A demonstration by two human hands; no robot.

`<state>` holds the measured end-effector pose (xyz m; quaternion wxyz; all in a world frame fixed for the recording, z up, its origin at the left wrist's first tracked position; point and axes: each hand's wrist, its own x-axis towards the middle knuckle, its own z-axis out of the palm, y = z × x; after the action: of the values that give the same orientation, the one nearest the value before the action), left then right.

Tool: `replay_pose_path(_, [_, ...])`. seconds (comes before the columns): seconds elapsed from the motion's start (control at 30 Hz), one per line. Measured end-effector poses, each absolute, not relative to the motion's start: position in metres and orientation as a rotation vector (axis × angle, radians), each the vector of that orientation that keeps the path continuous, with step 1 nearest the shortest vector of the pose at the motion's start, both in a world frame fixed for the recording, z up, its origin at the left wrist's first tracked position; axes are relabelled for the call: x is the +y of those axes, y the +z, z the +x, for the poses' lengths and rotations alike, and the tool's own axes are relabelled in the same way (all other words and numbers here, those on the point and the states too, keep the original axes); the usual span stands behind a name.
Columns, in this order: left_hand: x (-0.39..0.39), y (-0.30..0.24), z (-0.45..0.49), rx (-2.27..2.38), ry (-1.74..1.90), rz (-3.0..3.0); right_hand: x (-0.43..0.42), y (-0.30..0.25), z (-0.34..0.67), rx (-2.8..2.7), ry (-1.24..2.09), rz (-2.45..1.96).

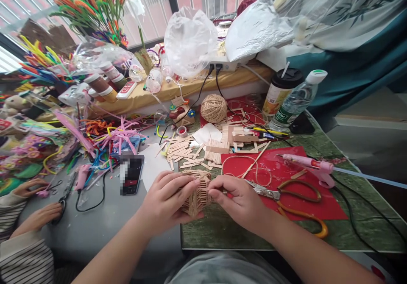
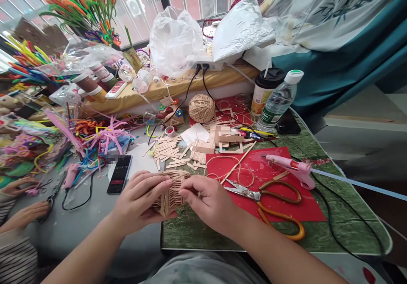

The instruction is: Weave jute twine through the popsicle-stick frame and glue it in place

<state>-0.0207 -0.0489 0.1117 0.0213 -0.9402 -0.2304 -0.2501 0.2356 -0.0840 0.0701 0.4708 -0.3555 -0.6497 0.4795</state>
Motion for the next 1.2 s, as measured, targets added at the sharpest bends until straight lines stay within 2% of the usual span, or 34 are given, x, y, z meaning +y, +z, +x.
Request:
replay_pose_path(0.1, [-0.050,0.109,-0.020,-0.712,-0.822,-2.923,-0.088,0.066,0.232,-1.419,1.372,-0.913])
replay_pose_path(0.23, [-0.053,0.104,-0.018,-0.736,-0.948,-2.958,-0.089,0.057,0.228,-1.284,1.454,-0.913])
replay_pose_path(0.83, [-0.052,0.100,-0.020,-0.800,-0.976,-2.950,-0.082,0.063,0.232,-1.307,1.385,-0.973])
replay_pose_path(1.2, [-0.058,0.091,-0.030,-0.990,-1.310,-2.922,-0.082,0.050,0.246,-1.175,1.427,-1.032])
